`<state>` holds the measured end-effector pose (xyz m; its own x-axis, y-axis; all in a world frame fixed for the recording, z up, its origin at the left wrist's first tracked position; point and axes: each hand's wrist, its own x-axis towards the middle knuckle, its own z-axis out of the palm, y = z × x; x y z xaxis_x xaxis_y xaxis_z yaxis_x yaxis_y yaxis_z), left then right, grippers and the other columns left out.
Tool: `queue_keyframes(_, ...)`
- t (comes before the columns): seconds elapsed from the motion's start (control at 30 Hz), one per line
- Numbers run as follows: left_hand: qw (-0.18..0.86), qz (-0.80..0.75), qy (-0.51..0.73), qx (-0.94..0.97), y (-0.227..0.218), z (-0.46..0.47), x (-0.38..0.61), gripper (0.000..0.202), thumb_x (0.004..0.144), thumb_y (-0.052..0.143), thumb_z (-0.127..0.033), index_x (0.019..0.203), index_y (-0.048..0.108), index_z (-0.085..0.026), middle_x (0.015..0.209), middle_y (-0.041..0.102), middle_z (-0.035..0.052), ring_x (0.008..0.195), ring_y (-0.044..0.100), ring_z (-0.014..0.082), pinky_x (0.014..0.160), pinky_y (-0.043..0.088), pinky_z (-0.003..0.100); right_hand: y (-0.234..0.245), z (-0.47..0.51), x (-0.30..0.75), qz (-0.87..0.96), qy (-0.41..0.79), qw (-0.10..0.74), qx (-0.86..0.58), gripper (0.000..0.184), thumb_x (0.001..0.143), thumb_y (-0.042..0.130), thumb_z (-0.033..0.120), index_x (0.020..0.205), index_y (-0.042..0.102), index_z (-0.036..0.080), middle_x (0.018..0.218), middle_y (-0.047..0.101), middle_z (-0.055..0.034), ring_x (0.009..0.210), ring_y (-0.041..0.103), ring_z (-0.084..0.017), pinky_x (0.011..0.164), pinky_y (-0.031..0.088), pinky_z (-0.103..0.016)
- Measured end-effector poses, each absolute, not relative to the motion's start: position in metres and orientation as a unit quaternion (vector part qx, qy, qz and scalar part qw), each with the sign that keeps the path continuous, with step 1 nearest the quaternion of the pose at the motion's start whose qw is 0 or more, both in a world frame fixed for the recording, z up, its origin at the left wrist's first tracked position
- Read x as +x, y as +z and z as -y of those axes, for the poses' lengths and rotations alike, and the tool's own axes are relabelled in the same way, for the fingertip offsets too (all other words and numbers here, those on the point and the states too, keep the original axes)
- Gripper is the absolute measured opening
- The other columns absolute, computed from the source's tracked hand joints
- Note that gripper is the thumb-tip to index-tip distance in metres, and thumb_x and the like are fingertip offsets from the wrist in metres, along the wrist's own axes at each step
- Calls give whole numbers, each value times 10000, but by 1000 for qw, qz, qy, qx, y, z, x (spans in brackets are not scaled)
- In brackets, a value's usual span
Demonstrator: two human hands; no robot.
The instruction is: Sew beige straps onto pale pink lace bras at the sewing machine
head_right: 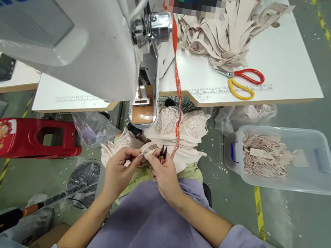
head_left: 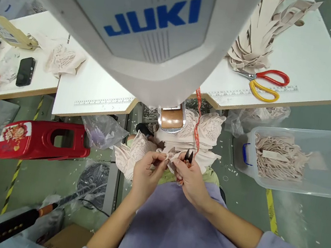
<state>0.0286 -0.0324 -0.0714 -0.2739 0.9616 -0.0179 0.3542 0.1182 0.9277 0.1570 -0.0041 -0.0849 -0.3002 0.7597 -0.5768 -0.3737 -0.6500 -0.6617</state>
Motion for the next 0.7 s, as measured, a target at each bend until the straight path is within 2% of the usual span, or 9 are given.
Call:
queue_keyframes(0.17,349,-629,509,472,-69,33,27,69,835,681,-195,792,629,-205,913,778,46,854,740,176,750,577,273,-80,5,171,272,809,293,-431,407,774,678,557,819,442,228,590,313,99,466,215,-64,445,169,-233)
queue_keyframes(0.27,372,-615,524,457,-73,36,25,73,835,693,-171,811,635,-208,944,785,47,901,745,181,798,579,285,-73,4,184,322,833,248,-376,428,866,526,641,887,460,219,629,404,84,467,202,-60,454,179,-238)
queue_keyframes(0.37,397,-611,525,440,-76,38,25,73,830,705,-181,811,638,-203,958,785,62,922,744,196,826,583,315,-69,3,190,339,854,211,-334,431,935,395,633,910,469,209,661,466,60,480,212,-68,463,187,-247)
queue_keyframes(0.43,418,-606,526,425,-76,39,24,72,833,706,-192,811,639,-202,973,784,65,937,742,201,850,583,334,-67,3,190,342,864,188,-319,404,948,405,601,930,481,205,662,459,59,489,220,-73,464,188,-249)
queue_keyframes(0.53,452,-595,530,400,-72,39,24,88,839,714,-230,813,635,-203,1000,781,69,957,741,212,873,583,360,-65,2,185,329,875,172,-310,432,915,461,633,920,483,202,669,446,59,492,223,-72,454,178,-249)
queue_keyframes(0.7,473,-580,538,387,-70,39,23,106,829,735,-251,808,646,-198,990,781,70,947,743,218,847,588,351,-62,0,178,293,882,187,-318,485,838,571,676,914,484,205,660,423,71,486,218,-61,439,174,-233)
